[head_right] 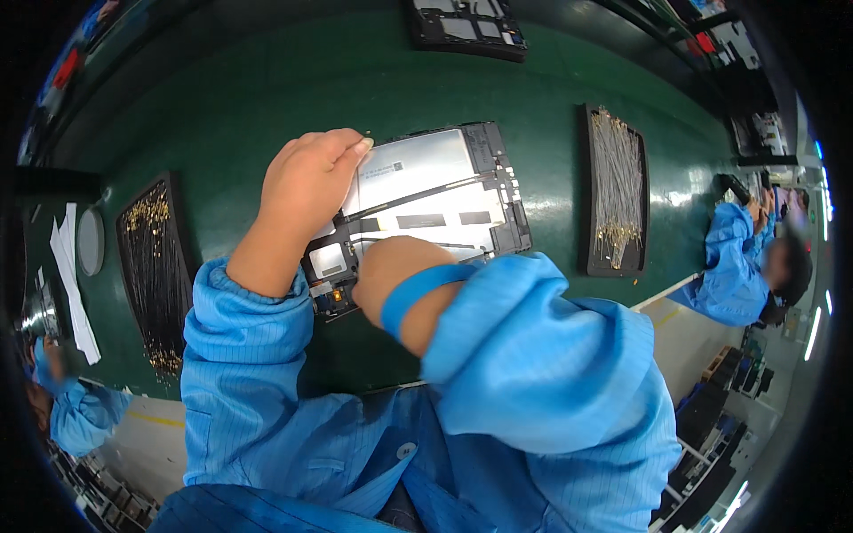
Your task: Assembling the internal components of a tablet or laptop device on a factory production line.
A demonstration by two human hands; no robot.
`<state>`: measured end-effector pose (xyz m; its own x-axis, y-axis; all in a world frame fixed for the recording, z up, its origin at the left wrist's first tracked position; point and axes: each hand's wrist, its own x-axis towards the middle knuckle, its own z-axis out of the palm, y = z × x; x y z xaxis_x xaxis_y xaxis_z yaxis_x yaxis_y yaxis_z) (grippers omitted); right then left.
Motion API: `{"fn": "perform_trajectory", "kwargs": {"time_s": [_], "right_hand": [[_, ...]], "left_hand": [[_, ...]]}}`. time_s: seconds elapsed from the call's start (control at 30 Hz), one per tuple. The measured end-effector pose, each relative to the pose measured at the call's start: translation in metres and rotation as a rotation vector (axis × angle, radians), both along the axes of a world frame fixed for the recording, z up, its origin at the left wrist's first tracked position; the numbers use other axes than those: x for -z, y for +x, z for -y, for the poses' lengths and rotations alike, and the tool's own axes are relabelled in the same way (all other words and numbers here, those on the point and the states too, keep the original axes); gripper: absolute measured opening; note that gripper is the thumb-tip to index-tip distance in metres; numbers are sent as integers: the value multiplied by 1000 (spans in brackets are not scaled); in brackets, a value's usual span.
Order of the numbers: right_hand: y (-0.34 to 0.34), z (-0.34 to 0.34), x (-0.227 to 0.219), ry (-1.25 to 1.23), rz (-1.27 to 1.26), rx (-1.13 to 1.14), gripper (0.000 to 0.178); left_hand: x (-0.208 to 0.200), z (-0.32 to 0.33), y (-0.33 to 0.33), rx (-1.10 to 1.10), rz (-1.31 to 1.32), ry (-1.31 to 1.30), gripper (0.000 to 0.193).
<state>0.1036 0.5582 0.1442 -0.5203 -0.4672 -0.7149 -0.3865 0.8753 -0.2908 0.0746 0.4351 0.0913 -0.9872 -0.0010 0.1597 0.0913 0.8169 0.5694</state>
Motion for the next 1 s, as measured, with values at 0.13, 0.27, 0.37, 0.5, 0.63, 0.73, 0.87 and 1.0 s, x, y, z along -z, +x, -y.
{"fn": "perform_trajectory", "kwargs": {"time_s": [0.13, 0.27, 0.37, 0.5, 0.63, 0.73, 0.87, 1.0], "right_hand": [[5, 15, -11, 101, 2, 16, 28], [6, 20, -13, 192, 1, 10, 30], [4, 23, -13, 236, -7, 12, 30], [5, 25, -14, 241, -10, 65, 30], [12, 21, -14, 207, -63, 104, 29], [16, 11, -6, 7, -184, 138, 27], [10, -12, 8, -113, -256, 56, 26], [1, -26, 2, -297, -37, 346, 29]], "left_hand": [[-1, 9, 6, -44, -55, 166, 20], [-5, 19, 20, -148, -28, 349, 19], [-2, 24, 24, -142, -37, 347, 19], [1, 23, 25, -158, -61, 360, 19], [0, 22, 22, -152, -55, 307, 21], [1, 24, 21, -160, 11, 287, 23], [1, 23, 21, -162, 30, 272, 26], [-3, 19, 19, -171, 81, 222, 25]]}}
